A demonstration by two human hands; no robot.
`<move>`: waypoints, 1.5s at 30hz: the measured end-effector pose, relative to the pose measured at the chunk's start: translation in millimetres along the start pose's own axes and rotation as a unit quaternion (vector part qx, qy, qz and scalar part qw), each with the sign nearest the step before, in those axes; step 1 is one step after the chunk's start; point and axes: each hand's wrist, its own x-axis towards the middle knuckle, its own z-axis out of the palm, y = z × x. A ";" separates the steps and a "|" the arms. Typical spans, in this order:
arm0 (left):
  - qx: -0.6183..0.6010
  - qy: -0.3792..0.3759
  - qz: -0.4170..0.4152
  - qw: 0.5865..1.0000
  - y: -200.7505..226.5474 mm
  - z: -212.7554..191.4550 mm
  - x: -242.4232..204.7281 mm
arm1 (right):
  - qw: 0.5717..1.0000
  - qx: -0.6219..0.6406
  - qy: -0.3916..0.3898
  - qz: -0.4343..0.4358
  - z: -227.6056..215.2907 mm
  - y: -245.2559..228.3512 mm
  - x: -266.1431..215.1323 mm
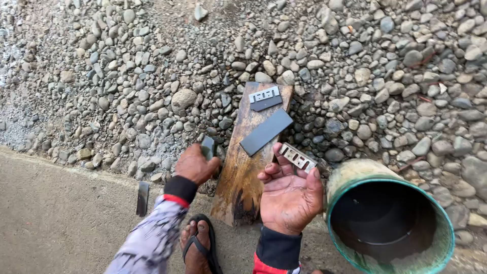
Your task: Sharpening a small metal plate or clipper blade on a whetstone using water.
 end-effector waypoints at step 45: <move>-0.010 -0.475 0.457 0.752 172.6 -20.6 -114.0 | 0.968 0.098 -0.219 -0.069 31.1 -151.5 -103.3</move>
